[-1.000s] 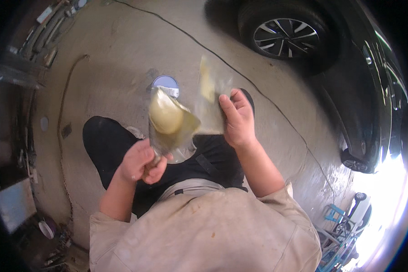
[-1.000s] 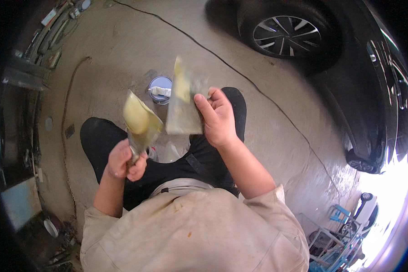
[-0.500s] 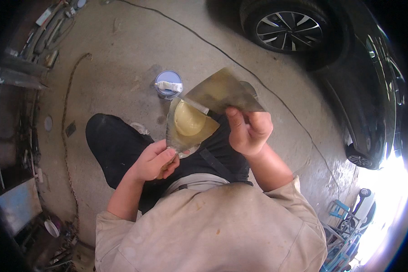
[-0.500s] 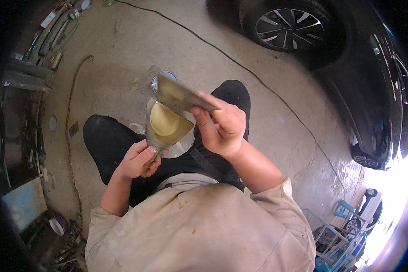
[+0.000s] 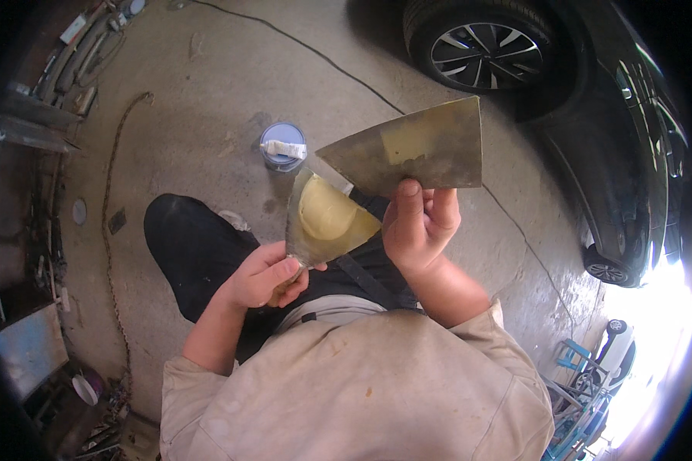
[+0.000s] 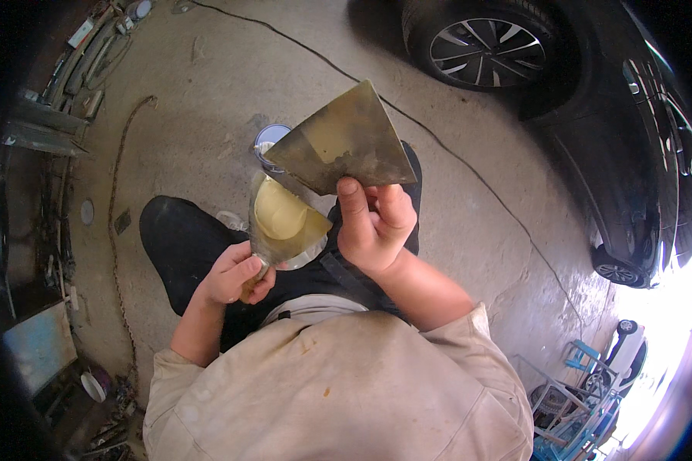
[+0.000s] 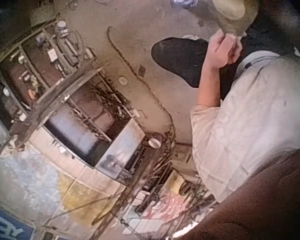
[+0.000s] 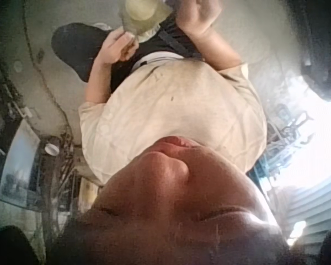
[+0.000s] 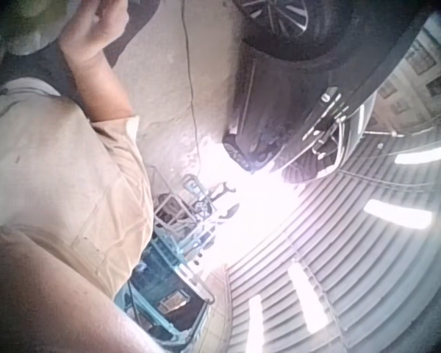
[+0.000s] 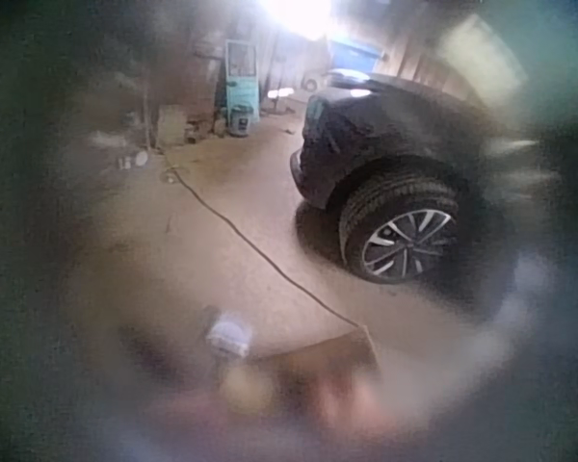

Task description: The person scoops body filler from a container onto a spreader and applies it to a damaged area on the side of a black car in a garage. They repeatedly smooth and level the filler along the panel using a metal spreader.

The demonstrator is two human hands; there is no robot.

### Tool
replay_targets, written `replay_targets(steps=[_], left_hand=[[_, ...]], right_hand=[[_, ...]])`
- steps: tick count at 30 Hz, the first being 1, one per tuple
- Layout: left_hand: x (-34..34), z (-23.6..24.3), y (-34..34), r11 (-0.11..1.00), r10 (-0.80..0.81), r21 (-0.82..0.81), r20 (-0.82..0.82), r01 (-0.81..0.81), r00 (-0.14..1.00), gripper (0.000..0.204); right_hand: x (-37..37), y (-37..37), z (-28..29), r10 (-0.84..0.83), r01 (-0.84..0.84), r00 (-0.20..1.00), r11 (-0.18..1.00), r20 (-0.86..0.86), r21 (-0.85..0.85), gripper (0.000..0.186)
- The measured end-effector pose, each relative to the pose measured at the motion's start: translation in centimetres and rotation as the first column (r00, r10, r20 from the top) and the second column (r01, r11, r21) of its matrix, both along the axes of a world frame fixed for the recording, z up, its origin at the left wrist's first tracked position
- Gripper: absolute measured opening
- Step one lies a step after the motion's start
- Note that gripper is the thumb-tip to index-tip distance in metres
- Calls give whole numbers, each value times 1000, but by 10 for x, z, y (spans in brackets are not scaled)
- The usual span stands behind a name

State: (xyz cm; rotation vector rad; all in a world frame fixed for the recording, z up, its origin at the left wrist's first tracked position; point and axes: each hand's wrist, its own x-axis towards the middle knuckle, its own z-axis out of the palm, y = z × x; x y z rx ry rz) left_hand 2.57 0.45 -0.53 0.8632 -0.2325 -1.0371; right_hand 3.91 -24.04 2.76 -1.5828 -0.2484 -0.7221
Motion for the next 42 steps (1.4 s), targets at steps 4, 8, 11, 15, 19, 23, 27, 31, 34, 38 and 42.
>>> replay_targets(steps=[4, 8, 11, 15, 19, 23, 27, 31, 34, 38, 42], left_hand=[[-3, -4, -5, 994, -15, -113, -112, 2, 994, 40], [-5, -8, -8, 980, 42, -185, -181, -76, 983, 42], [-3, -8, -5, 976, 77, -191, -167, -109, 983, 44], [5, -6, 3, 982, 67, -168, -97, -83, 993, 46], [13, -3, 13, 930, 251, -239, -147, -281, 957, 48], [13, 0, 16, 942, 204, -252, -91, -221, 975, 45], [7, 0, 8, 992, -18, -124, -74, 9, 997, 44], [4, -2, 2, 997, 45, -50, -141, -52, 989, 43], [7, -1, 6, 989, 112, -85, -99, -120, 989, 42], [14, 5, 16, 966, 223, -122, -46, -227, 974, 41], [18, 11, 20, 985, 169, -41, 104, -166, 980, 40]], right_hand=[[-7, 8, -7, 68, -68, 998, 991, 4, 112, 37], [-12, 13, -15, 115, -119, 989, 992, 89, 49, 37], [-16, 13, -20, 149, -151, 974, 988, 172, -1, 37], [-24, 7, -17, 204, -177, 948, 976, 244, -126, 37], [-22, 7, -3, 45, 7, 987, 947, 155, -321, 30], [-5, 20, 4, -110, 123, 992, 952, -63, 279, 29], [-5, 28, 2, -28, 18, 999, 901, 16, 433, 28], [-12, 26, -4, -96, 97, 983, 995, 158, 2, 30], [-16, 17, 0, -75, 107, 976, 983, 206, -148, 14], [-20, 5, 17, -69, 90, 996, 875, 61, -476, 8], [-11, 9, 24, -120, 129, 968, 991, -218, 27, 11]])
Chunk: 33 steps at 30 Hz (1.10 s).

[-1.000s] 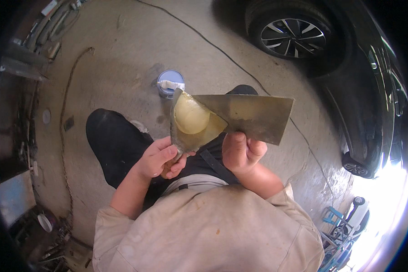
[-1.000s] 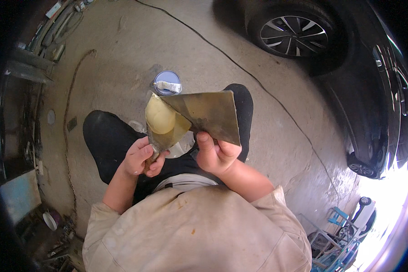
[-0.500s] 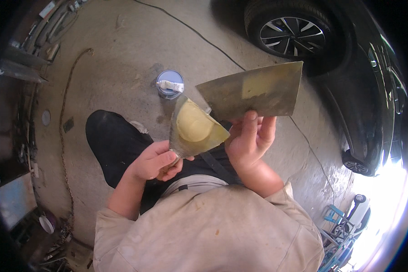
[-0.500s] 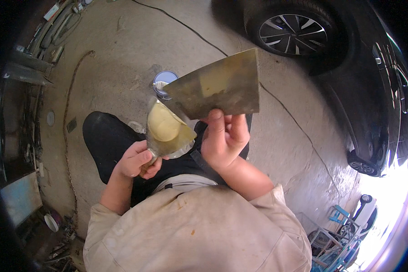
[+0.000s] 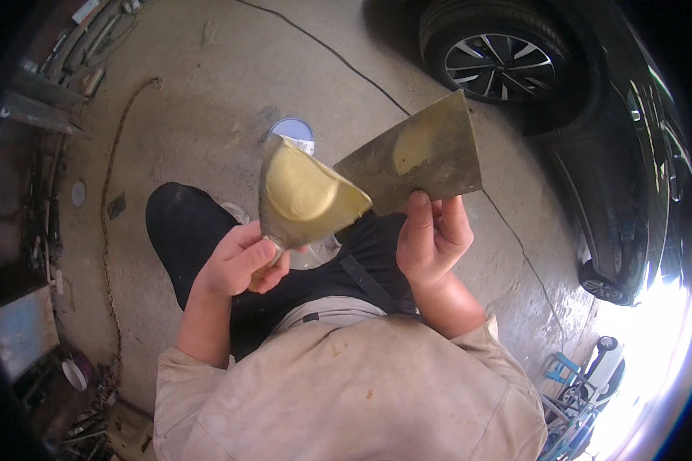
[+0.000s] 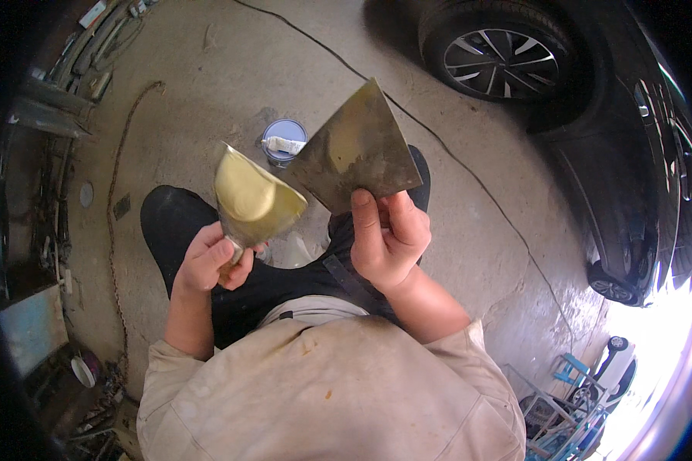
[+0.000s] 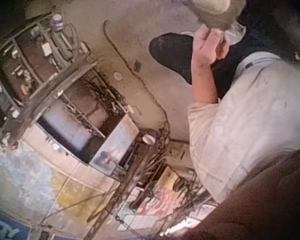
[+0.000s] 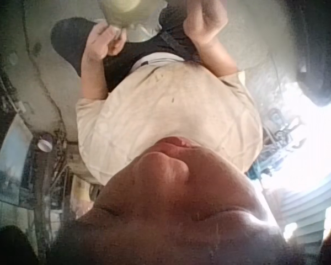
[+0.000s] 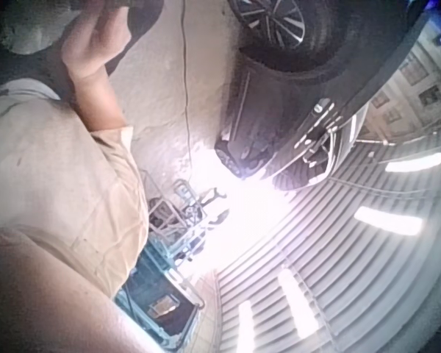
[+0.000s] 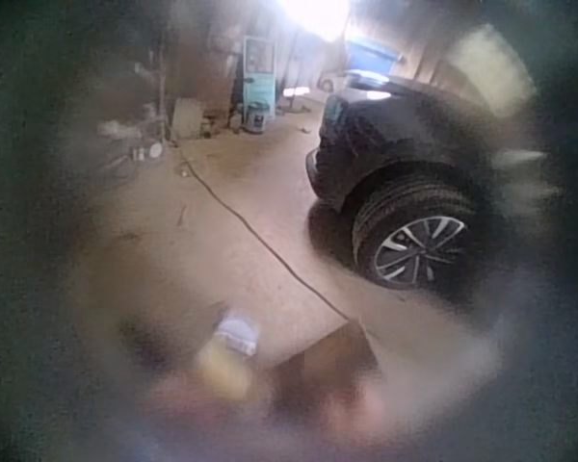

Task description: The person scoops body filler from a container onto a spreader and applies it to a damaged area on the side of a black car in a garage. They repeatedly smooth and level the filler along the panel using a metal spreader.

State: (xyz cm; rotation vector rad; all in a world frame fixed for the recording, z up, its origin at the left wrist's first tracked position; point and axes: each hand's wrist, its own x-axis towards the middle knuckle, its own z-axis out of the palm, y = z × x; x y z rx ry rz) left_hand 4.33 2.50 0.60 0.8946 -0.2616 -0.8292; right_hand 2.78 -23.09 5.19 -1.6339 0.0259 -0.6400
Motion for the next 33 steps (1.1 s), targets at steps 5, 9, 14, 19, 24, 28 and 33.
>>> replay_targets(steps=[5, 9, 14, 19, 24, 28, 33], left_hand=[[-1, 2, -2, 992, -83, 98, 41, 79, 996, 46], [-2, 5, 4, 994, -41, 108, 124, 28, 991, 46], [0, 13, 15, 987, 161, 14, 76, -162, 984, 41], [-3, 13, 14, 996, 85, -42, 39, -84, 996, 40], [-12, -4, -7, 967, -178, -206, -139, 148, 974, 42], [-15, -14, -14, 981, -115, -169, -131, 92, 985, 47], [-10, -19, -3, 990, 30, -132, -71, -39, 997, 48]], right_hand=[[12, -7, 8, 382, -174, 848, 855, 367, -489, 41], [9, -14, 12, 527, -313, 823, 731, 211, -607, 53], [3, -22, 6, 617, -489, 780, 494, -106, -719, 51], [13, -28, 1, 240, -327, 940, 834, -241, -445, 15], [28, -9, -7, 506, -437, 825, 854, -253, 281, 14], [20, 0, -14, 667, -516, 742, 625, -58, 586, 33], [9, -15, -16, 685, -557, 728, 563, 32, 610, 37]])
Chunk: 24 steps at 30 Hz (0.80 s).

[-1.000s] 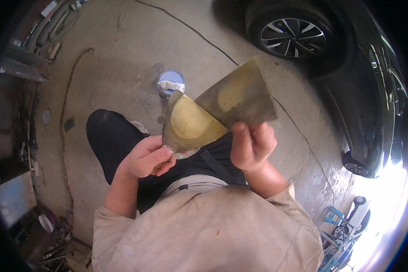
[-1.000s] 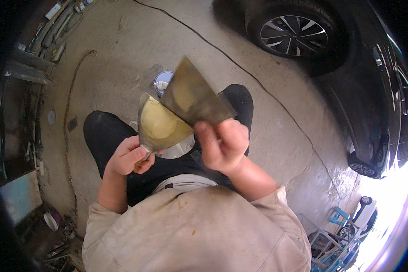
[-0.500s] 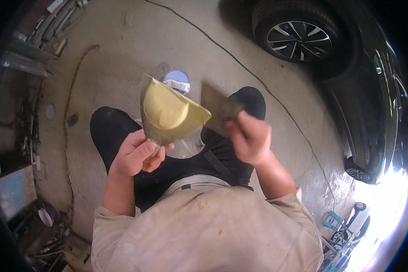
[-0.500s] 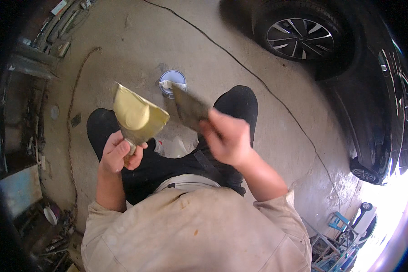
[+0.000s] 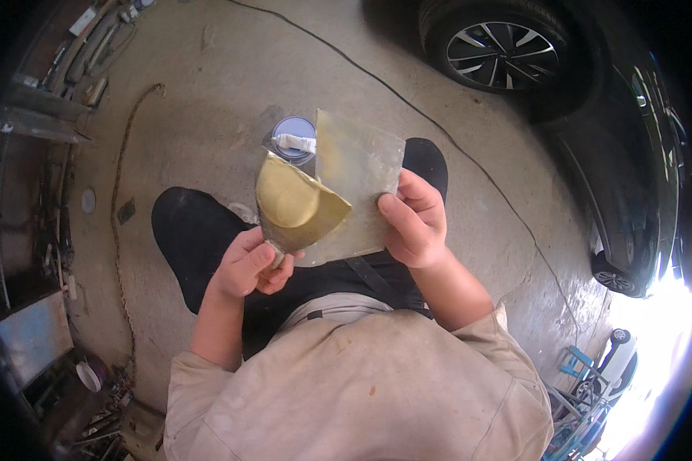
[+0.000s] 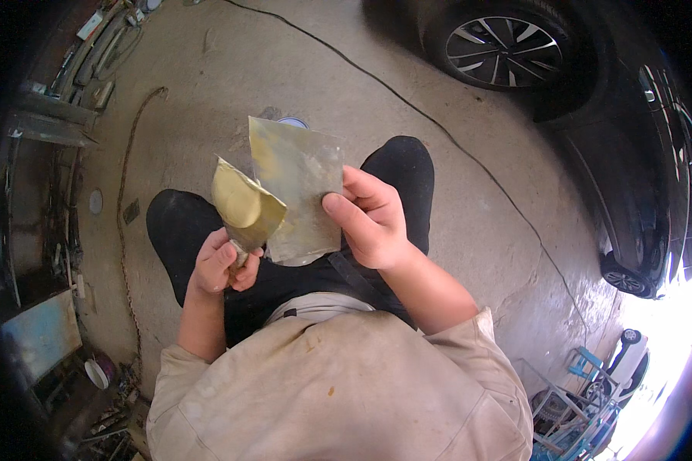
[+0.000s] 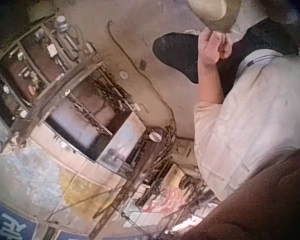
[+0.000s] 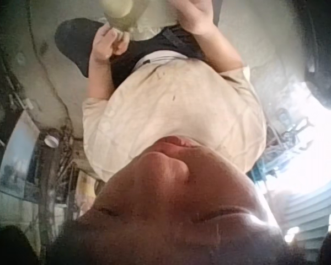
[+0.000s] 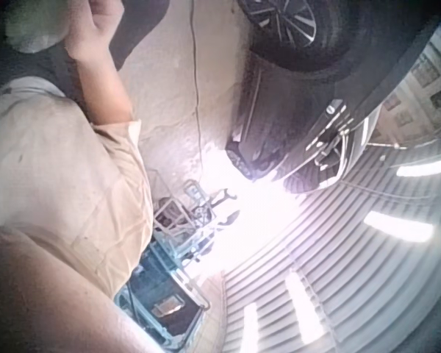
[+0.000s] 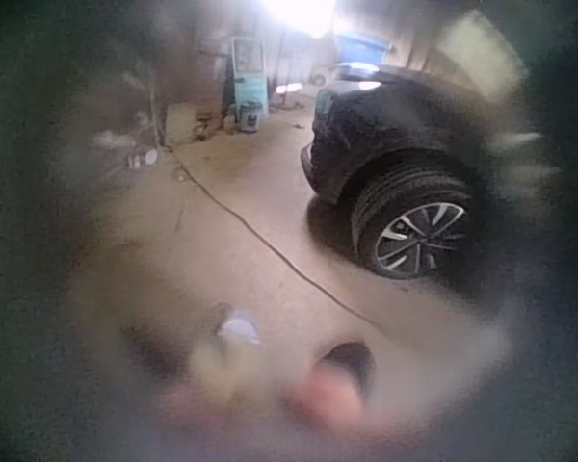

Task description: The person scoops body filler from a container onto a spreader and applies it to a damaged area on the side of a black car in a garage. They repeatedly smooth and level the filler along the panel using a metal spreader.

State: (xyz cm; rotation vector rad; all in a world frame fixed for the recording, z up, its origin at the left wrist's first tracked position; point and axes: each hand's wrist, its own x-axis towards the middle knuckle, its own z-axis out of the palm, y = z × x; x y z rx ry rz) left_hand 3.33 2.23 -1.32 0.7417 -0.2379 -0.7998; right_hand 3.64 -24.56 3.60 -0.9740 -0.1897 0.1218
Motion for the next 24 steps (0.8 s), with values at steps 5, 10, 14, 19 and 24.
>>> replay_targets(steps=[5, 10, 14, 19, 24], left_hand=[[4, 1, 16, 978, 167, 133, -38, -161, 985, 45], [-2, 14, 19, 1000, -9, 14, 61, 8, 998, 44], [-3, 21, 9, 956, -164, 257, 85, 138, 983, 39], [-2, 18, 3, 946, -103, 320, 165, 46, 981, 31], [-6, 10, 10, 936, -95, 350, 159, 34, 983, 32]], right_hand=[[-5, -13, 5, -75, 72, 996, 995, 42, 69, 34], [3, -16, 12, -405, 413, 911, 883, 82, -222, 41], [6, -8, 22, -237, 419, 859, 833, 453, -360, 32], [16, -8, 36, 279, 471, 616, 620, 737, -628, 63], [14, -20, 43, 501, 329, 724, 354, 474, -876, 68]])
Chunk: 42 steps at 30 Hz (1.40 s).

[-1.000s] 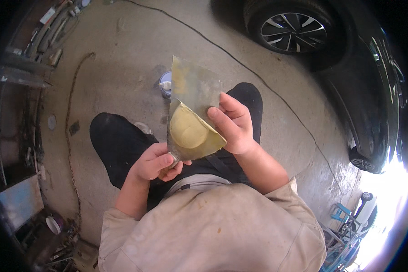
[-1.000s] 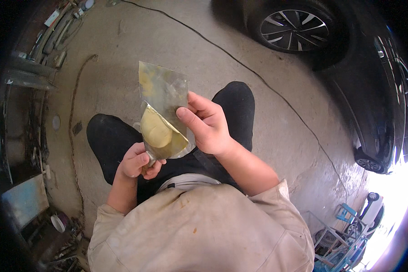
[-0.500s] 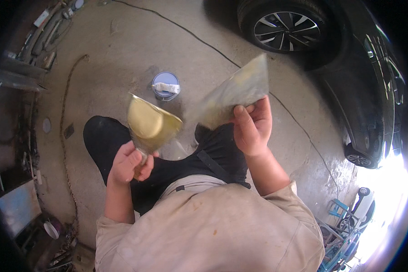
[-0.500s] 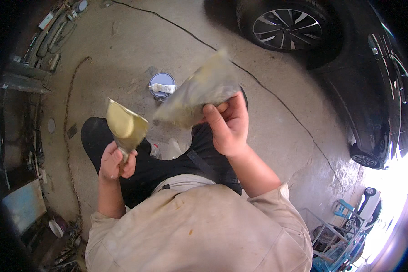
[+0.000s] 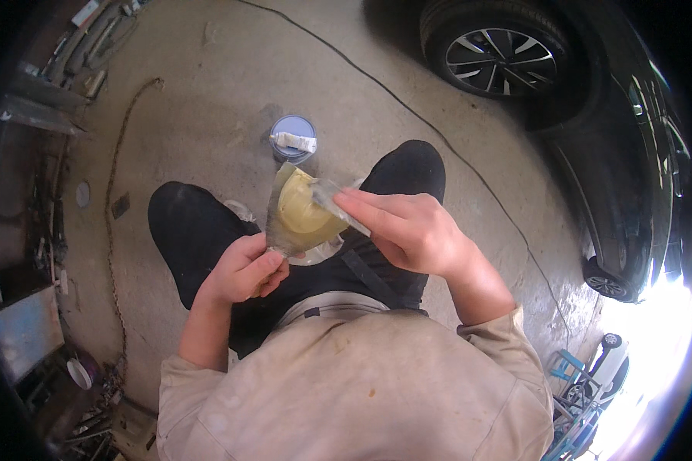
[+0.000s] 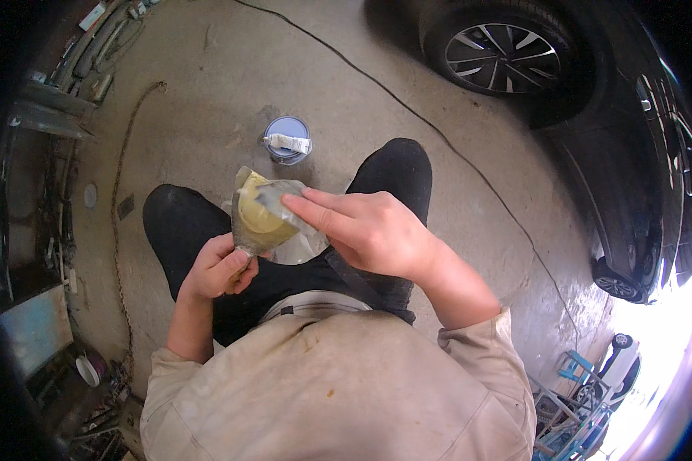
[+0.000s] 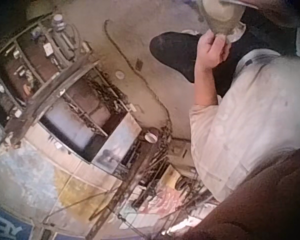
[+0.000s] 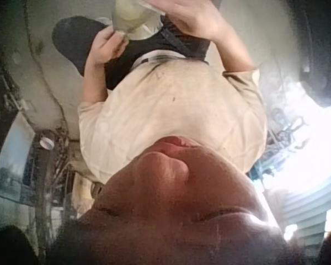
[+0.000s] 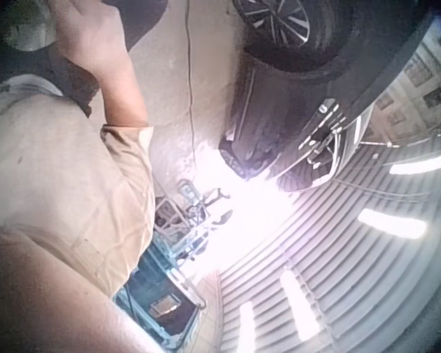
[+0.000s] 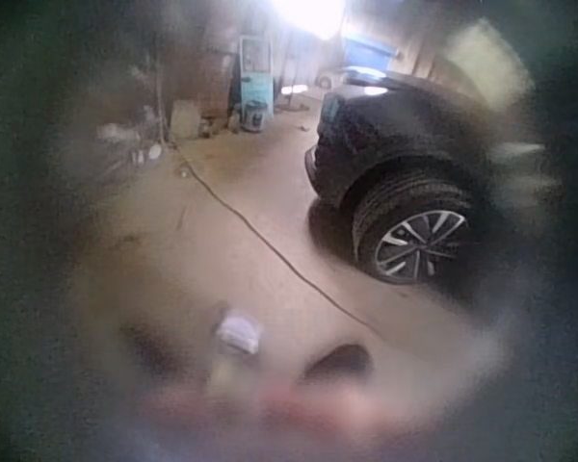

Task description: The person scoops body filler from a container onto a spreader and applies it to a damaged area on the side of a black car in a garage. They repeatedly smooth and level the filler along the panel using a metal spreader.

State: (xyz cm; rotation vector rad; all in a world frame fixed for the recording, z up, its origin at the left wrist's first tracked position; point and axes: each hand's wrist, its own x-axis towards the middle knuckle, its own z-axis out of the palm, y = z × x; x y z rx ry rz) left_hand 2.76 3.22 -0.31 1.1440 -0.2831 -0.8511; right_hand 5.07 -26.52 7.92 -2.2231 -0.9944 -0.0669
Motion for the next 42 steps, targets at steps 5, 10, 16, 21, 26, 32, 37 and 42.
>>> replay_targets(steps=[5, 10, 16, 21, 26, 32, 37, 42], left_hand=[[-4, -5, 4, 999, 27, -27, -27, -27, 999, 34], [-7, -6, 1, 994, -42, -110, -193, 21, 980, 38], [-10, -6, -19, 936, -227, -330, -310, 119, 923, 40], [-5, -9, -30, 900, -246, -423, -291, 107, 925, 46], [13, -9, -15, 845, 36, -500, -300, -189, 953, 48], [14, 2, 2, 915, 139, -342, -224, -212, 965, 46], [1, 3, -16, 994, -72, -92, -107, 62, 992, 35], [-1, -3, -25, 998, 59, -3, -42, -59, 997, 40]], right_hand=[[3, -7, -19, -33, -76, 945, 946, -324, -316, 64], [14, -10, -26, -270, 257, 929, 963, -252, -84, 24], [32, 19, -21, -130, 746, 604, 439, -786, 501, 29], [22, 45, -42, 389, 686, 251, 574, -886, 446, 38], [-6, 47, -66, 320, 643, 215, 665, -923, 381, 33], [11, 24, -68, 33, 831, 501, 260, -865, 491, 27], [10, 15, -40, -257, 590, 806, 405, -532, 698, 41], [2, 17, -28, -293, 184, 949, 820, 121, 543, 38]])
